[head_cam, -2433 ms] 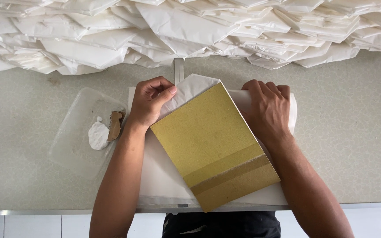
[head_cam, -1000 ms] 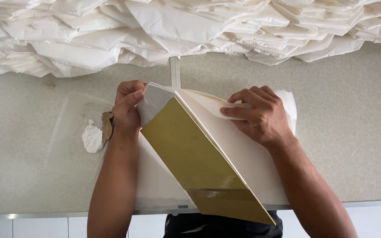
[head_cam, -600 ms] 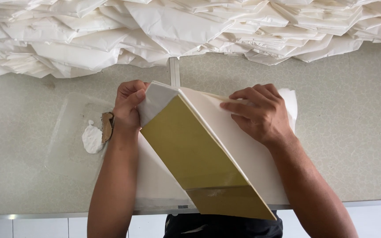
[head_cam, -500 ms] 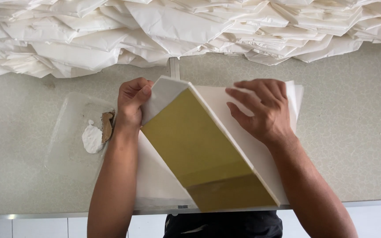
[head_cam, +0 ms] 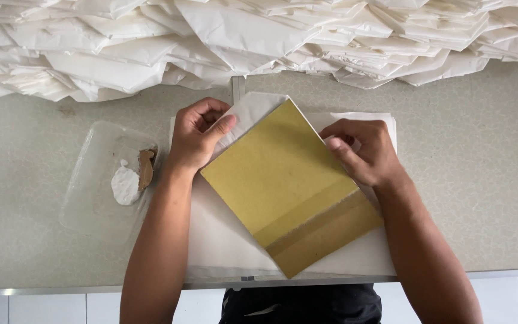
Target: The person folds a white paper sheet over a cardboard template, presses the edges, and then applies paste from a small container to seal the pouch. The person repeats the folding and pasting steps on a second pouch.
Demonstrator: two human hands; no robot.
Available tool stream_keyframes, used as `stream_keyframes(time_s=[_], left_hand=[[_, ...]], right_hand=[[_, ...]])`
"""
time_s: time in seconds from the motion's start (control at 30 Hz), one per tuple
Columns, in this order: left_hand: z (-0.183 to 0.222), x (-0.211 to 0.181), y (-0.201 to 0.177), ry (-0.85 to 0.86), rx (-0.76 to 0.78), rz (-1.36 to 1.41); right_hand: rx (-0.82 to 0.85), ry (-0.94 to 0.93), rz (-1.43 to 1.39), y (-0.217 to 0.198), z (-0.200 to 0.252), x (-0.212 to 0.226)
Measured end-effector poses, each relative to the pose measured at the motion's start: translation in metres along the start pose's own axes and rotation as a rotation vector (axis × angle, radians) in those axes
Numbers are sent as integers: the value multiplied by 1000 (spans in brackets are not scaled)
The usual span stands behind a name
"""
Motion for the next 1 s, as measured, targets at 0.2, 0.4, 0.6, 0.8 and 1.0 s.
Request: stream_keyframes(time_s=[0.2,0.4,0.6,0.8,1.0], left_hand=[[-6,15,-15,-13,49,105],[-2,0,-5,60,4,118],[0,-7,-2,75,-25,115],[3,-19,0,-41,-120,35],[6,-25,-2,-62,-161,119]], right_hand=[[-61,48,-8,-7,-3,-4],[-10,-191,507,13,-28,61],[-17,-312,838,53,-58,66],[-62,-455,873,64,-91,79],[-13,-484,579,31,-90,133]])
Point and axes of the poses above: each hand's wrist, its own z-axis away from the middle knuckle, its own y-axis out of the palm, x = y × z, the point moved 4 cm from there along -z, towards the middle knuckle, and after that the axes turned 6 degrees about z, right-handed, at the moved point
